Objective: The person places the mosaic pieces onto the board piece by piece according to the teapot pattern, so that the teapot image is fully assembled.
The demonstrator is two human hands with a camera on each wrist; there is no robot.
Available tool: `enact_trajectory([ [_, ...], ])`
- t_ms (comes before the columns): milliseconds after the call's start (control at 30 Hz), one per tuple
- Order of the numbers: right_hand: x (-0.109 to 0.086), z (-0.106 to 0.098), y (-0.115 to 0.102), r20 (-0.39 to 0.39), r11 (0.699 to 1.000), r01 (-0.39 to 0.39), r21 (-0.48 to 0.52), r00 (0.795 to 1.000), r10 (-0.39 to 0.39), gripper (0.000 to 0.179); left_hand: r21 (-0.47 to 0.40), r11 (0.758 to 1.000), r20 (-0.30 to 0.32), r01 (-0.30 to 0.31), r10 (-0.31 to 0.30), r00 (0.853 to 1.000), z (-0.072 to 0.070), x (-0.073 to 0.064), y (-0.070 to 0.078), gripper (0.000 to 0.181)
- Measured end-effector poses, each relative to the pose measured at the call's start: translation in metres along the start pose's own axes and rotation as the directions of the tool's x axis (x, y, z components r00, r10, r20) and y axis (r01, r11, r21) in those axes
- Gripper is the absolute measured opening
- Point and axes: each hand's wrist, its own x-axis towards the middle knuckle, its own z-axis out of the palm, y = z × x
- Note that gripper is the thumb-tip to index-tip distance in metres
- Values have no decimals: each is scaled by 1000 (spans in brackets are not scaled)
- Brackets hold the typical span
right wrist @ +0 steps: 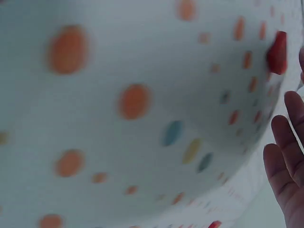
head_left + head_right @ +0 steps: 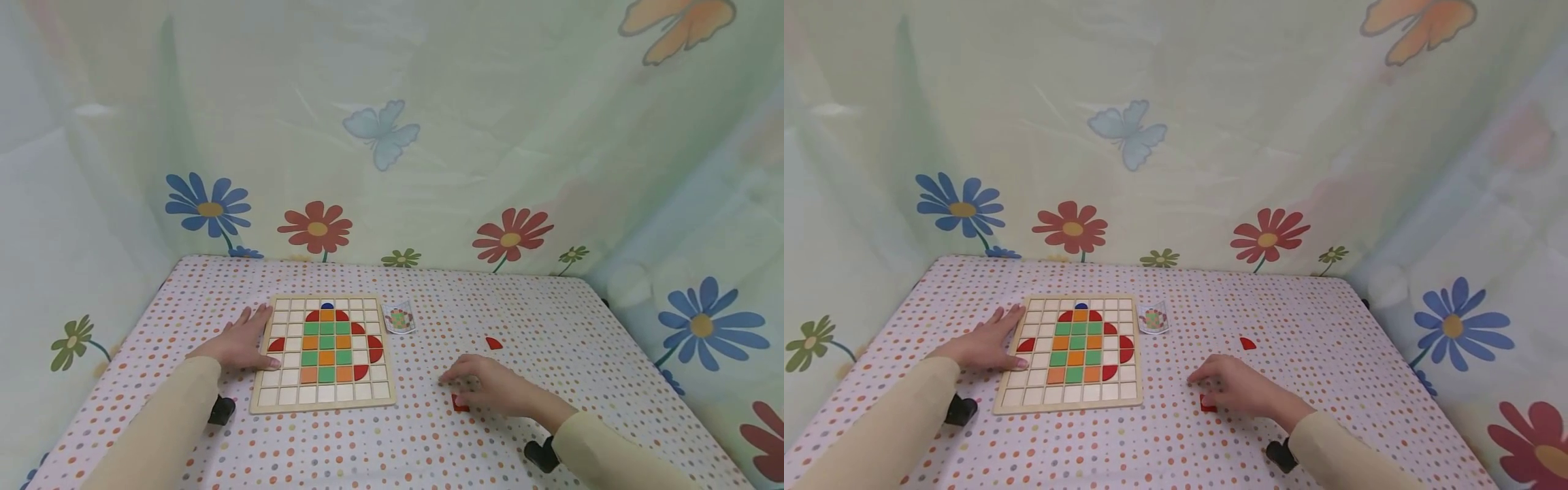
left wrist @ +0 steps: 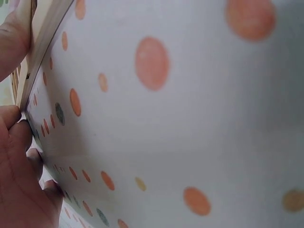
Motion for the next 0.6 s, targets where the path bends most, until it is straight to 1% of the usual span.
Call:
enact_trajectory([
  [100,-6,3,5,22,1000,-9,-5,1000,9,32,-6,1000,-1,-3,3,1000,1,1,-1,118],
  [233,-10,4,9,29,999,5,-36,1000,-4,34,-12,1000,-3,-6,6,1000,2,1,-2,119],
  [400,-10,4,16,23,997,37,-68,999,-35,35,-8,1000,-3,4,-4,1000,2,2,-2,119],
  [600,-8,5,21,4,997,58,-57,998,-58,32,-4,1000,-9,16,-16,1000,2,3,0,119],
])
